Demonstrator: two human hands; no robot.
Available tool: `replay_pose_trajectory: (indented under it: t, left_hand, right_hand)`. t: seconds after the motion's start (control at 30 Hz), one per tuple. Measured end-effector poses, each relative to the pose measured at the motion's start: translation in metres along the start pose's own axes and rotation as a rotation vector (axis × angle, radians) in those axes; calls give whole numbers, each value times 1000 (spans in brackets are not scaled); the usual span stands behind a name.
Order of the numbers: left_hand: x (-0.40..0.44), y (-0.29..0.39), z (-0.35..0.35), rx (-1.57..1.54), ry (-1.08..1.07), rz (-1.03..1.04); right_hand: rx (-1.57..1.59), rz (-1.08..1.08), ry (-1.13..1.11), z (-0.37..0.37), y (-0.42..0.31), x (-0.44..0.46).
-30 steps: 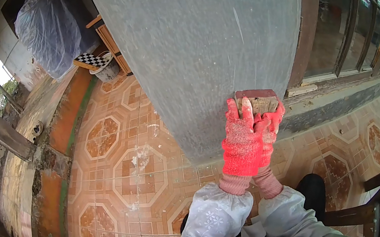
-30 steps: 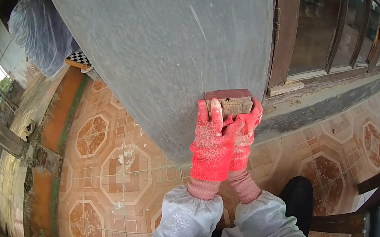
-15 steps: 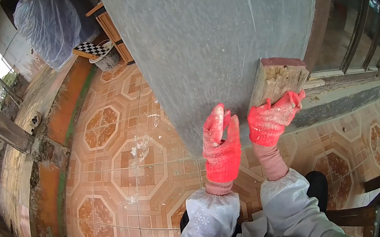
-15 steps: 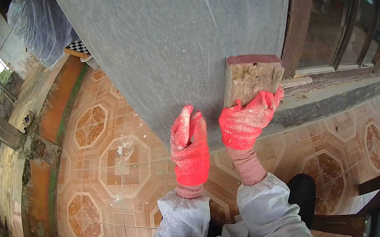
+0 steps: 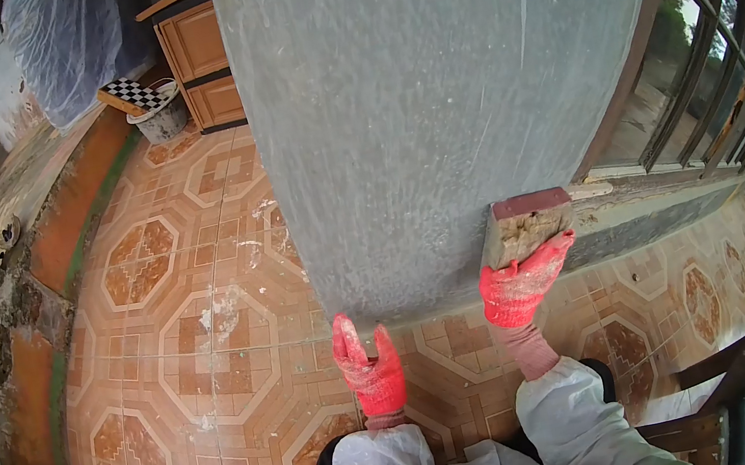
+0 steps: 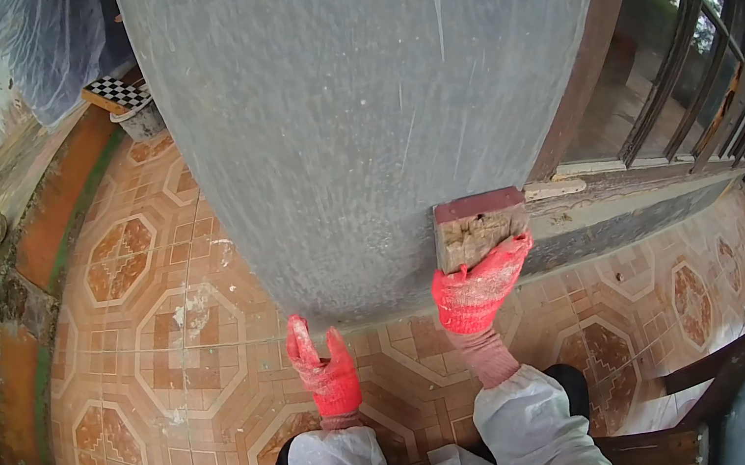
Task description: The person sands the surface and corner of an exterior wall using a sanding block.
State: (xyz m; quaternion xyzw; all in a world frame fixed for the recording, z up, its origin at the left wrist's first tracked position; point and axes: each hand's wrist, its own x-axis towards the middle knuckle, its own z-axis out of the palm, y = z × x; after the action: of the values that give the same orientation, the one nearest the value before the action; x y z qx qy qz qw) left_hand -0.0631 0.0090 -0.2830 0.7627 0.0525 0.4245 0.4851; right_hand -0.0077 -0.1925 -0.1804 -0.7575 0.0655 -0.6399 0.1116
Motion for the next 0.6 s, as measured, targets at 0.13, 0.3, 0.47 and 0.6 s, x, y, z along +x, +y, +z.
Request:
replay_pose_trajectory:
  t: [0.13, 0.3, 0.47, 0.6]
  left_hand:
    - [21, 2, 0, 103, -31, 64]
    - [21, -6, 8, 194, -85, 79]
    - [20, -12, 6, 157, -82, 83]
    - [23, -4, 3, 213, -126, 40]
  right_hand:
    - [-157, 157, -311, -14, 18, 91]
    - [-145, 456, -71, 23, 24, 48]
    - [-30, 205, 41, -10, -7, 17]
    - [-337, -128, 175, -2, -10, 113]
